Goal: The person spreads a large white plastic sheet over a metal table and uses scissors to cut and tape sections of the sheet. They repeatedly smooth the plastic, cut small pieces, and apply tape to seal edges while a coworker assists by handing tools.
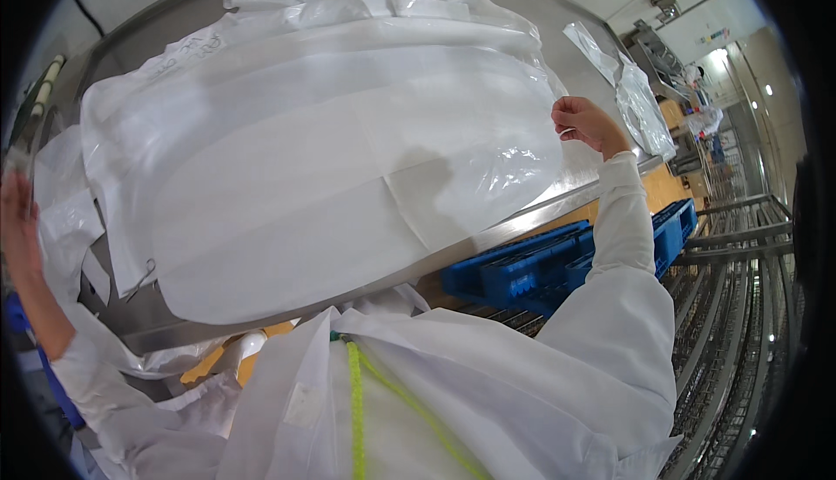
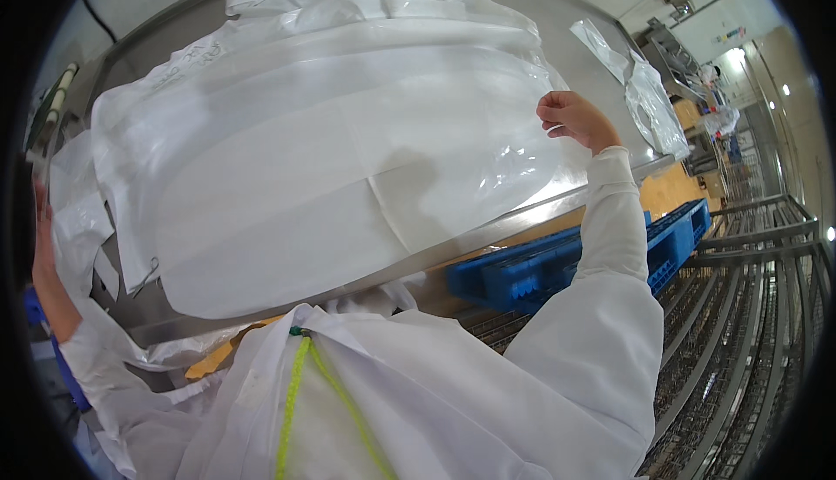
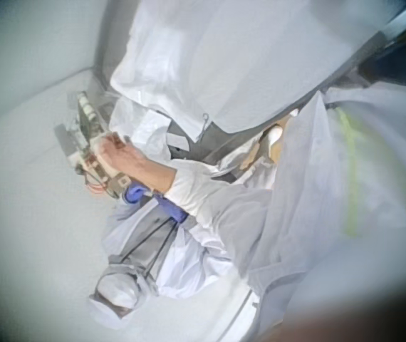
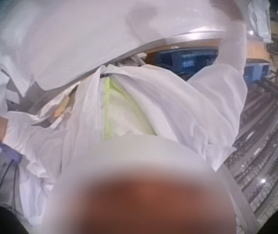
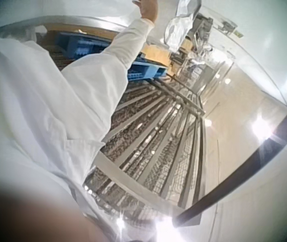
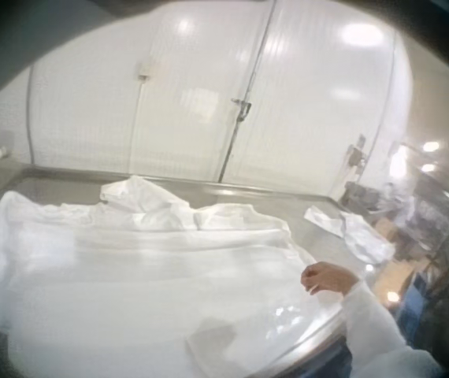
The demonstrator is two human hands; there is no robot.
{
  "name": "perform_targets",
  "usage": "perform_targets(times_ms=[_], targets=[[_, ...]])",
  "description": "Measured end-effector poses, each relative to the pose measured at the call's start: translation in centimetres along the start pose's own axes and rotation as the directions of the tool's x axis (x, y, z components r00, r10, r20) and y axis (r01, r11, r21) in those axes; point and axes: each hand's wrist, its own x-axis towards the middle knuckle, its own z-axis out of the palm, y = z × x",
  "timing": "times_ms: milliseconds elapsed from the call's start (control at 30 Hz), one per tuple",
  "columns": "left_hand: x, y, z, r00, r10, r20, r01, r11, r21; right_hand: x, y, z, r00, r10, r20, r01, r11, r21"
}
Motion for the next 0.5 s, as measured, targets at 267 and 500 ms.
perform_targets(times_ms=[267,500], targets=[[-13.4,-11.2,9.3,0.801,-0.596,0.051,0.592,0.803,0.071,3.3,1.8,-3.9,0.977,0.082,-0.199,-0.156,0.906,-0.394],[-19.6,-9.8,12.6,0.774,-0.613,-0.160,0.632,0.728,0.266,8.5,4.6,-5.3,0.997,0.077,-0.019,-0.075,0.854,-0.515]])
